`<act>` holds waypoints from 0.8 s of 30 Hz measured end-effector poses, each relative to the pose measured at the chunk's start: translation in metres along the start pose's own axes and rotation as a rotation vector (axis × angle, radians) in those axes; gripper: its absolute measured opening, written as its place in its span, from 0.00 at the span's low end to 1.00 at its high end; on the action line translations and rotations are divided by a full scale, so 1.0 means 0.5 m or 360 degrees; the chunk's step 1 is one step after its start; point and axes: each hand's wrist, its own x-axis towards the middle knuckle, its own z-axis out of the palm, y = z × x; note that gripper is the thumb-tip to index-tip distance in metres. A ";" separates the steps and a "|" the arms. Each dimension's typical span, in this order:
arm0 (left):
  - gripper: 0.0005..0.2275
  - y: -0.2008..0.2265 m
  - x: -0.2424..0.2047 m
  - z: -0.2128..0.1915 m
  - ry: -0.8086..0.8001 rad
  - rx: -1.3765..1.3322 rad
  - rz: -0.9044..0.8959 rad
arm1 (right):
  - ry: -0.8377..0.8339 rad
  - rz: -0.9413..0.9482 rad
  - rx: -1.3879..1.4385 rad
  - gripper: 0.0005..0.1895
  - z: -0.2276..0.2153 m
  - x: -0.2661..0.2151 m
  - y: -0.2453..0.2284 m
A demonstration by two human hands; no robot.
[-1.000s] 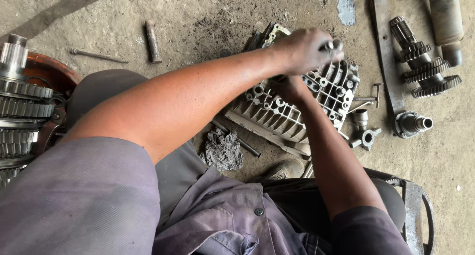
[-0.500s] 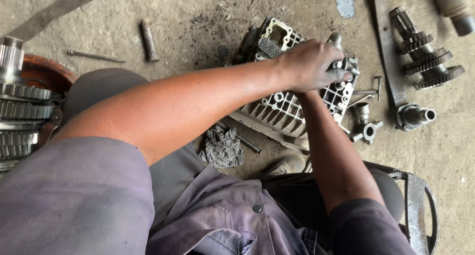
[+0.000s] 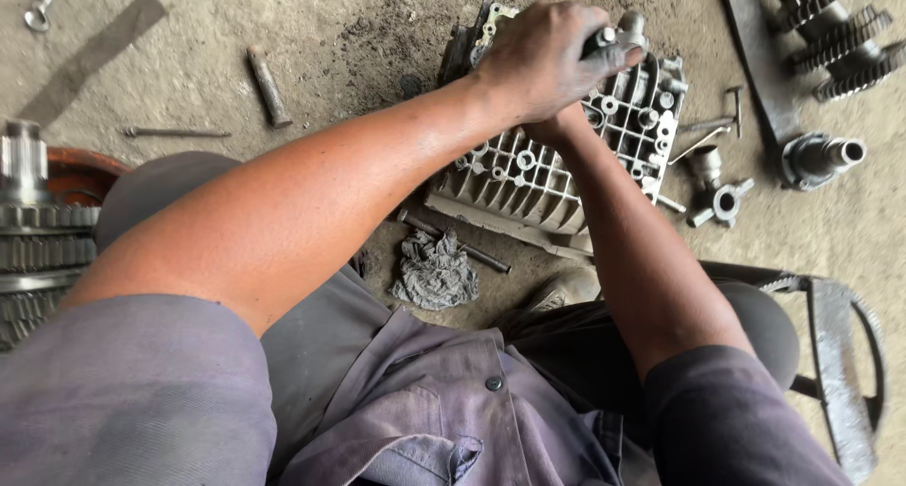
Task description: The person uses a brush and a cleaning tool to remove debris and scrub the internal channels of a metallic vehicle housing component.
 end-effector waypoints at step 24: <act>0.26 0.063 -0.045 -0.028 -0.0061 0.0105 0.0345 | 0.0236 -0.0062 0.0103 0.07 0.001 -0.088 -0.003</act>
